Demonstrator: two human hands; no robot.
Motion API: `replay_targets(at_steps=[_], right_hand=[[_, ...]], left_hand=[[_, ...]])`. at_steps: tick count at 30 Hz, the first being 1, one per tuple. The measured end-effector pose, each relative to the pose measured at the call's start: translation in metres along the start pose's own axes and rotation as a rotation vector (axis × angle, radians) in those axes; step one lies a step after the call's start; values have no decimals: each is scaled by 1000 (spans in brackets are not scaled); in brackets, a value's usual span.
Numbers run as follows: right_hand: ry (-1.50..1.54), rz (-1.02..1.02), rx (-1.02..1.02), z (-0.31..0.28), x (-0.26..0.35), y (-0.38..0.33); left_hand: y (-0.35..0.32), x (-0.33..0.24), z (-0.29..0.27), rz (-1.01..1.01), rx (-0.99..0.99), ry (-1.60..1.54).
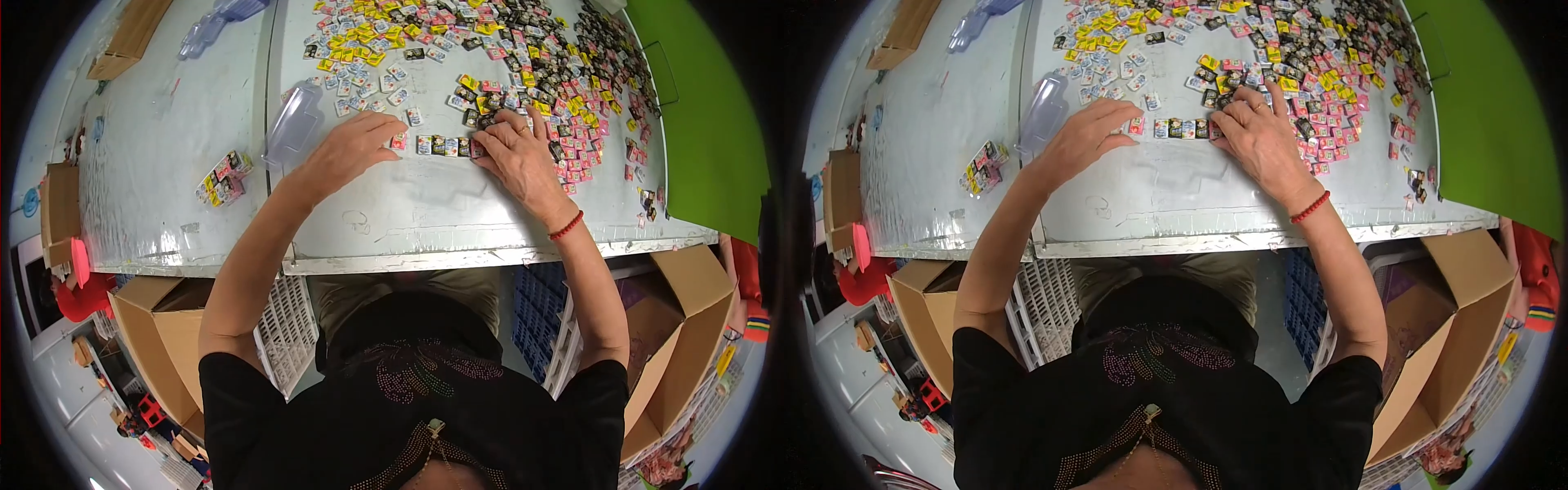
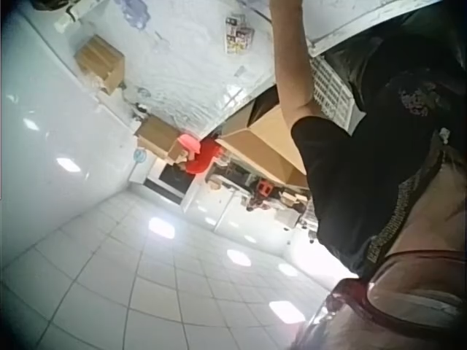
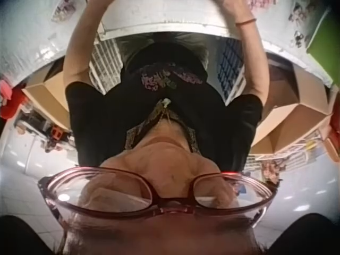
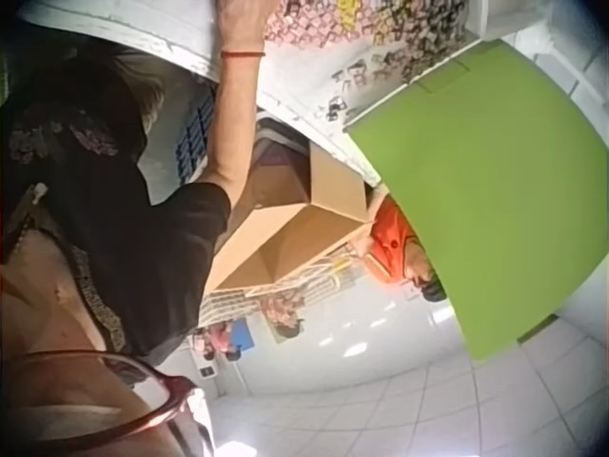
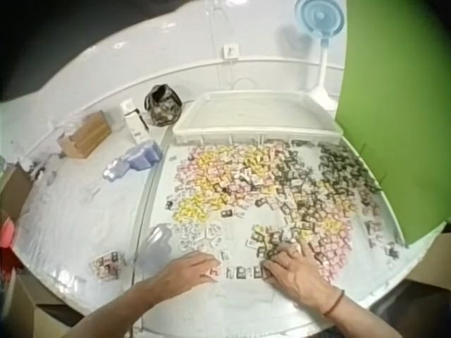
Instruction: Sort small colorful toy pieces and place them into plastic trays before packing them into a shipping box.
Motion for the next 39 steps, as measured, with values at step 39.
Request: replay_targets(at_steps=[39], right_hand=[[198, -64, 147, -2, 58, -30]], left_hand=[[-3, -61, 30, 137, -76, 36]])
Point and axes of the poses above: each hand's wrist, its own y-axis towards the middle knuckle, its own z-axis out of the palm, x = y × z, the point moved 9 cm from there along y, towards the middle knuckle, and after that the axes turned 15 degrees about z, right-handed, at the moved point
